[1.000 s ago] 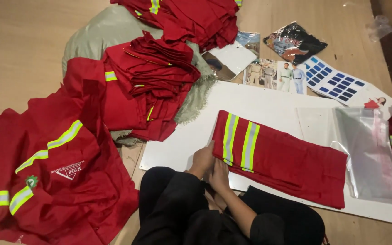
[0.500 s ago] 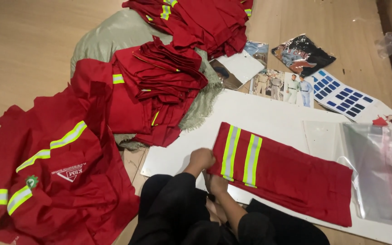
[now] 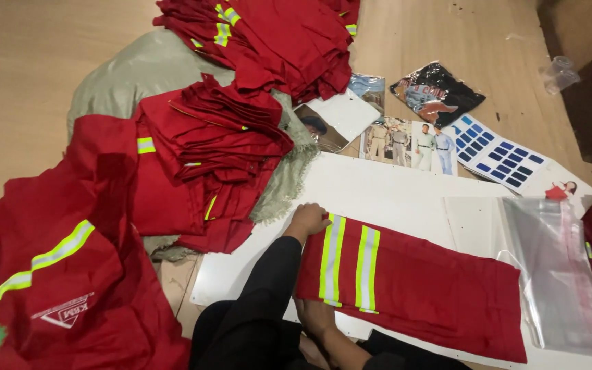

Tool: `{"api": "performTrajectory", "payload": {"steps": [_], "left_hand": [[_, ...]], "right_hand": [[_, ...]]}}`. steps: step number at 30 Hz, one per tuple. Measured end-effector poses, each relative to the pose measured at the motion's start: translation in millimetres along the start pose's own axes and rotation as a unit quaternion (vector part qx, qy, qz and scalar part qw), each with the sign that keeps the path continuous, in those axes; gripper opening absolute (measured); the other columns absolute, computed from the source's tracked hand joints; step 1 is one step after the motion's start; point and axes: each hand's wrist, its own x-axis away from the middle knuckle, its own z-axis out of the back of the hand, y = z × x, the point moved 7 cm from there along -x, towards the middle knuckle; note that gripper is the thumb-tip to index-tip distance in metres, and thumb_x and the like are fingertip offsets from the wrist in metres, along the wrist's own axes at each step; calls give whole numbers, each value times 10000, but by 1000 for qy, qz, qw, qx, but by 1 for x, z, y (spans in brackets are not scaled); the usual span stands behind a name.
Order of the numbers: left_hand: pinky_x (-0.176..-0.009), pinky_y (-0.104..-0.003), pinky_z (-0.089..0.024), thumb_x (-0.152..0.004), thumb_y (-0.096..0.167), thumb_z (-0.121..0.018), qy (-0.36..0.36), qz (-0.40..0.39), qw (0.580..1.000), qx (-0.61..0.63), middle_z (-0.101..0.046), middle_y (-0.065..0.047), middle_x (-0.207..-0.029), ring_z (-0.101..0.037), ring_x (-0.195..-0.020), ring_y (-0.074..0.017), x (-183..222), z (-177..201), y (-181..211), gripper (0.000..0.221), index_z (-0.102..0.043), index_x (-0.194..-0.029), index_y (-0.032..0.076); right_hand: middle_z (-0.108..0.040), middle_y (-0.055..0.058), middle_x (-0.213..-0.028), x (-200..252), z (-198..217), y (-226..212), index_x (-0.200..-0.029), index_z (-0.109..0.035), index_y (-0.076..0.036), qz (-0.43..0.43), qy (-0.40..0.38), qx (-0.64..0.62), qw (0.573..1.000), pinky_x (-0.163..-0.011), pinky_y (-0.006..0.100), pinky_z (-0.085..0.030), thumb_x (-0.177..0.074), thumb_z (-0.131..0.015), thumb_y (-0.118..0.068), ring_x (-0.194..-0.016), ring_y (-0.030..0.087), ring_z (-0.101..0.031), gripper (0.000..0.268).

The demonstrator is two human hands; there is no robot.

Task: Folding a pair of red work pants with reflective stripes into a neat square and trimming loose threads.

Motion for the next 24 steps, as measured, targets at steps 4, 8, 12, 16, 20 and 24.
{"api": "performTrajectory", "payload": {"steps": [4, 8, 12, 16, 20, 24], "left_hand": [[-1050, -467, -386, -861, 405, -687, 40, -28, 999, 16, -616, -85, -1328, -545, -1210, -328, -28, 1, 0, 492, -677, -1279, 146], [-1046, -431, -367, -864, 520, -693, -97, -39, 994, -16, -735, -71, -1194, -634, -1126, -297, -43, -5, 10, 479, -766, -1175, 163], [-1088, -463, -303, -813, 580, -710, -143, -51, 987, -42, -749, -53, -1157, -643, -1087, -290, -61, -23, 10, 527, -767, -1137, 169], [-1076, -454, -258, -772, 530, -723, -163, -49, 984, 52, -743, -54, -1025, -621, -943, -283, -69, -30, 3, 450, -746, -988, 136], [-1118, -508, -224, -823, 638, -685, -182, -57, 979, -78, -754, -32, -1140, -643, -1057, -276, -59, -11, 4, 560, -780, -1136, 183], [-1110, -550, -209, -839, 630, -681, -180, -73, 978, -73, -766, -64, -1063, -664, -977, -301, -61, -6, 11, 551, -798, -1032, 127]], "right_hand": [[-707, 157, -951, 0, -5, 5, -1176, -666, -70, 68, 63, 34, 995, -620, 437, -524, -969, -606, -240, -754, 345, -674, 274], [-711, 154, -948, 1, -15, 14, -1130, -636, -76, 17, 10, 22, 1000, -626, 470, -519, -1000, -573, -291, -759, 366, -674, 259], [-711, 165, -1047, -3, -18, 18, -1184, -627, -78, -35, -43, 32, 998, -708, 496, -515, -1009, -532, -354, -861, 402, -667, 340], [-699, 156, -1001, -5, -25, 22, -1204, -620, -87, -6, -30, 25, 999, -678, 492, -507, -993, -549, -369, -813, 386, -665, 358], [-692, 141, -883, -5, -35, 29, -1057, -632, -62, -13, -58, 78, 995, -606, 458, -533, -1019, -544, -370, -716, 346, -671, 323], [-699, 142, -860, -4, -41, 35, -1069, -625, -47, 18, -26, 107, 994, -546, 426, -530, -1028, -549, -366, -662, 325, -671, 330]]}}
